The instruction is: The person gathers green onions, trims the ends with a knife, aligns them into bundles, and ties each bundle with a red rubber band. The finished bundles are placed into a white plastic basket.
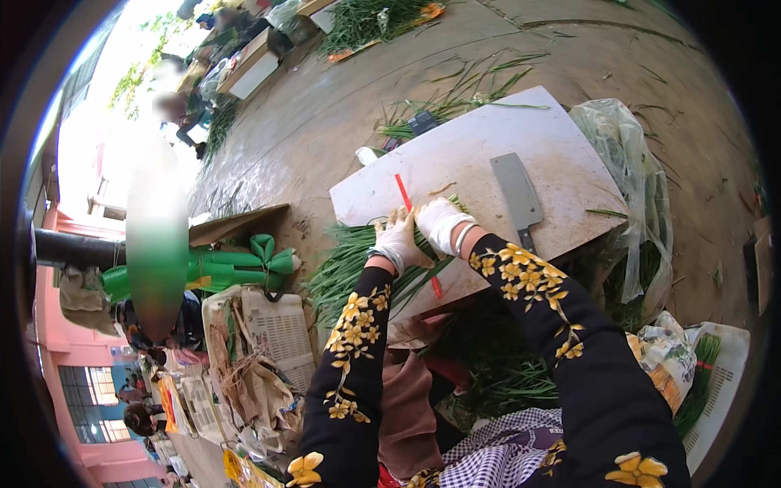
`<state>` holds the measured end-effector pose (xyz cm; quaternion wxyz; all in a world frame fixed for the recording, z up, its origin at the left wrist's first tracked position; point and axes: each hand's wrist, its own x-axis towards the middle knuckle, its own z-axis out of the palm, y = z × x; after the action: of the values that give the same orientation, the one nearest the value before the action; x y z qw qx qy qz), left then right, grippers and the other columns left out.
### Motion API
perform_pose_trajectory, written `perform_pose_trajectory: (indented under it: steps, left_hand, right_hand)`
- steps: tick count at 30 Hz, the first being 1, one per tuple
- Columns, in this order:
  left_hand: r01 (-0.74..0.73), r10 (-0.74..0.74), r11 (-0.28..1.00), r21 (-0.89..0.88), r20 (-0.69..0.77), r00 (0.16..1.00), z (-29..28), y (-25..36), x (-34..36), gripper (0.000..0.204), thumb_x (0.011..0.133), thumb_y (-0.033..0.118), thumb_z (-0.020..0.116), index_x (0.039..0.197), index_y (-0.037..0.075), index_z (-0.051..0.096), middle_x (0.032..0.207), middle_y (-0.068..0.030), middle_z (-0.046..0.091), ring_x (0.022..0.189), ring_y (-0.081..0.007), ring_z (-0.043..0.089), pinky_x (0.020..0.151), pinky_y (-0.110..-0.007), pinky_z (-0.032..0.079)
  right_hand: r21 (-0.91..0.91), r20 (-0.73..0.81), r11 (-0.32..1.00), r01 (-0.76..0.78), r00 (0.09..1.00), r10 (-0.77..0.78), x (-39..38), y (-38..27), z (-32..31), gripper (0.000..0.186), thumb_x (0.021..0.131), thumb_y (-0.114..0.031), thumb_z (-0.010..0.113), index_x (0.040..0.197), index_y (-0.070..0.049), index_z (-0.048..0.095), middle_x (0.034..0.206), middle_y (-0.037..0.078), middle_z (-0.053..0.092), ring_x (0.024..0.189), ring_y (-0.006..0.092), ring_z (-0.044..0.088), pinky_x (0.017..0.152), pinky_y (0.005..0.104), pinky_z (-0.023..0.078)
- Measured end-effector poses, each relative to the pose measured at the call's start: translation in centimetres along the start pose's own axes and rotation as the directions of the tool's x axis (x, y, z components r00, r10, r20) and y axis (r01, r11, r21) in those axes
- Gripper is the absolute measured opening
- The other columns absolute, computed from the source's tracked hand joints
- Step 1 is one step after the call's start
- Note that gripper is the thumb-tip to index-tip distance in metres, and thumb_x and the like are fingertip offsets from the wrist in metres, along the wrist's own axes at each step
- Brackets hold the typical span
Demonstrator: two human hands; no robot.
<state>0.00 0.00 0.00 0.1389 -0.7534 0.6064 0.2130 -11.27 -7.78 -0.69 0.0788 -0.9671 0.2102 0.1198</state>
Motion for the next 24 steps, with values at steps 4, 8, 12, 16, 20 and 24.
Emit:
perform_pose_trajectory:
  steps: [4,8,12,16,20,24]
  left_hand:
    - [-0.067,0.056,0.993,-0.095,-0.113,0.992,0.4,0.0,1.1,0.120,0.045,0.050,0.088,0.144,0.011,0.032,0.143,-0.0183,0.041,0.136,-0.0319,0.035,0.111,-0.055,0.022]
    - [0.017,-0.019,1.000,-0.023,-0.099,0.995,0.0,0.0,-0.9,0.117,0.045,0.054,0.086,0.138,0.004,0.035,0.129,-0.0168,0.051,0.125,-0.0300,0.047,0.108,-0.047,0.030]
    - [0.057,-0.063,0.997,-0.050,-0.134,0.989,0.8,0.2,-1.8,0.119,0.045,0.056,0.086,0.138,0.002,0.034,0.127,-0.0179,0.051,0.123,-0.0304,0.048,0.107,-0.045,0.031]
    - [0.039,-0.049,0.997,-0.069,-0.150,0.988,0.5,0.5,-1.2,0.120,0.045,0.055,0.086,0.139,0.002,0.033,0.127,-0.0191,0.051,0.124,-0.0307,0.047,0.107,-0.044,0.031]
    - [0.000,-0.005,0.998,-0.069,-0.083,0.997,-0.9,0.5,-1.2,0.119,0.045,0.051,0.087,0.139,0.003,0.032,0.128,-0.0196,0.050,0.125,-0.0308,0.046,0.107,-0.045,0.032]
    - [0.035,-0.040,0.998,-0.048,-0.101,0.994,0.0,0.4,-1.4,0.112,0.044,0.049,0.087,0.135,0.006,0.037,0.127,-0.0164,0.052,0.123,-0.0290,0.048,0.106,-0.047,0.032]
  right_hand:
    - [-0.020,-0.047,1.000,-0.018,0.999,0.017,-0.1,1.2,0.0,0.062,0.055,-0.024,0.086,0.108,-0.003,0.062,0.105,0.014,0.067,0.099,0.0287,0.065,0.085,0.0371,0.050]
    - [-0.031,-0.020,0.999,0.035,0.999,-0.036,-0.2,-0.4,-0.4,0.085,0.058,-0.026,0.084,0.130,0.002,0.046,0.117,0.017,0.060,0.113,0.0289,0.057,0.099,0.0393,0.042]
    - [-0.147,-0.021,0.989,0.022,0.999,-0.026,-2.0,-1.9,-1.4,0.094,0.059,-0.027,0.084,0.136,0.004,0.040,0.121,0.018,0.056,0.115,0.0296,0.053,0.102,0.0401,0.039]
    - [-0.148,-0.200,0.989,-0.028,0.980,-0.003,-1.3,-1.3,0.7,0.095,0.054,-0.027,0.086,0.133,0.003,0.043,0.117,0.018,0.058,0.112,0.0303,0.055,0.101,0.0402,0.040]
    - [-0.152,-0.180,0.988,-0.031,0.984,0.003,-1.2,-0.6,0.5,0.083,0.058,-0.027,0.083,0.127,0.001,0.047,0.113,0.017,0.061,0.108,0.0303,0.059,0.096,0.0399,0.043]
    - [-0.089,-0.096,0.995,0.046,0.994,-0.055,-1.3,-0.8,-0.8,0.057,0.066,-0.024,0.077,0.115,-0.003,0.056,0.103,0.015,0.067,0.098,0.0287,0.064,0.086,0.0392,0.049]
